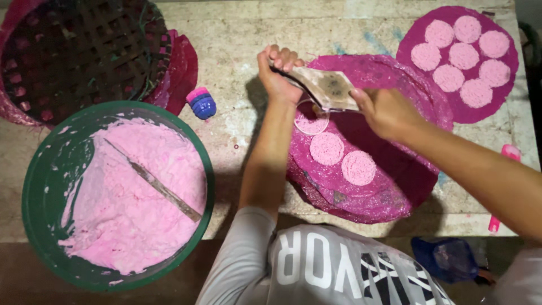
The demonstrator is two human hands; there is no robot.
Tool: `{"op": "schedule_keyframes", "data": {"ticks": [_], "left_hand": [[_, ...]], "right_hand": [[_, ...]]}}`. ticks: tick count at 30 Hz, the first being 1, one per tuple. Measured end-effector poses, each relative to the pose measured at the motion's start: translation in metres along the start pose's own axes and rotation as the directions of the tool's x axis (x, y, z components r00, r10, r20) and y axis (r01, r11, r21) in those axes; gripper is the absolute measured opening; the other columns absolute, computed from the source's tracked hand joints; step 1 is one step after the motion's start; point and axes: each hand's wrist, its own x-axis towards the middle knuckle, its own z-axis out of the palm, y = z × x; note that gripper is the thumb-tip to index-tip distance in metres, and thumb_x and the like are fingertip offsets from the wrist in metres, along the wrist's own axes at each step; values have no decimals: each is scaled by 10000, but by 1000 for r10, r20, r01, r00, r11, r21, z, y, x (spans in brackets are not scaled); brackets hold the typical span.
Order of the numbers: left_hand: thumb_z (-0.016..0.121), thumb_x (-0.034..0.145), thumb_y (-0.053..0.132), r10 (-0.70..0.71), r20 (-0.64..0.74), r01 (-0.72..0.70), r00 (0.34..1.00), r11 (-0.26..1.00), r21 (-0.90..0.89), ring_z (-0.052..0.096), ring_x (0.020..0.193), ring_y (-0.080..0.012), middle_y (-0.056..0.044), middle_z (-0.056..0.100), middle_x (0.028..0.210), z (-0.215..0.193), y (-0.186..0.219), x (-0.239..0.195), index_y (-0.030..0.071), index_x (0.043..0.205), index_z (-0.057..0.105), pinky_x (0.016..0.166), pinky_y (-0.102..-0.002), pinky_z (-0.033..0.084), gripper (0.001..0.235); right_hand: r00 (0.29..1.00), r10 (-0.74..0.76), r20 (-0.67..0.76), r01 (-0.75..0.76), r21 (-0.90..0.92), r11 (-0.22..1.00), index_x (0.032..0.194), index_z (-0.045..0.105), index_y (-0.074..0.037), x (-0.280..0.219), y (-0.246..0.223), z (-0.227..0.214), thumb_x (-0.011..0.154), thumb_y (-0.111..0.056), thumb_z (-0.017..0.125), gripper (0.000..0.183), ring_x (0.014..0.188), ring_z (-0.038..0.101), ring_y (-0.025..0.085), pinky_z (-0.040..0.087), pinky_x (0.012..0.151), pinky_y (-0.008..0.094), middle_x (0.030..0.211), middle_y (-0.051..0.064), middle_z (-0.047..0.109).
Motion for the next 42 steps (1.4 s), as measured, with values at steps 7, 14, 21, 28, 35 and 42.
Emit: {"op": "schedule_keyframes", "data": {"ticks": [7,14,21,28,35,42], "left_hand": [[533,957,294,52,-28,-47,998,986,157,295,499,-91,75,300,560,11,34,-5,191,711,414,537,-305,342,292],[542,966,286,33,-160,-18,987,995,95,339,542,-99,71,331,589,2,0,-26,206,708,407,587,-305,371,302],[536,1002,586,-355,10,116,935,333,936,545,1298,-250,-102,583,1315,-2,2,-57,160,1204,680,1160,-404,396,493],[637,913,337,-452,309,-547,837,-664,510,372,1362,-339,-87,497,1438,-21,-3,-96,280,1213,747,1143,-593,252,324],[657,900,275,-437,280,-507,855,-584,634,442,1330,-273,-26,609,1305,-21,2,-101,230,923,793,1129,-545,234,145],[681,820,198,-400,356,-535,845,-644,547,436,1315,-300,-60,589,1294,-3,8,-128,243,1011,794,1128,-545,227,226]], "right_hand": [[985,-154,-80,162,99,982,863,640,16,8,-1,36,1109,-469,266,661,674,625,466,496,746,580,690,276,610],[987,55,154,-59,22,998,792,599,-28,-1,21,23,1108,-558,153,761,565,589,346,548,685,507,626,172,519],[986,-88,-142,102,92,991,721,611,-42,-50,101,-17,1049,-619,40,875,481,600,242,553,539,449,544,104,575],[913,101,-395,190,631,752,856,589,-16,-124,147,53,1065,-714,88,885,502,515,197,436,493,362,609,53,529],[860,274,-431,339,883,324,1071,523,3,-191,160,124,1105,-716,205,787,552,450,178,355,501,313,689,79,480],[805,382,-455,400,890,218,1044,502,4,-224,201,157,1103,-763,259,807,579,418,178,339,525,318,667,65,438]]}}
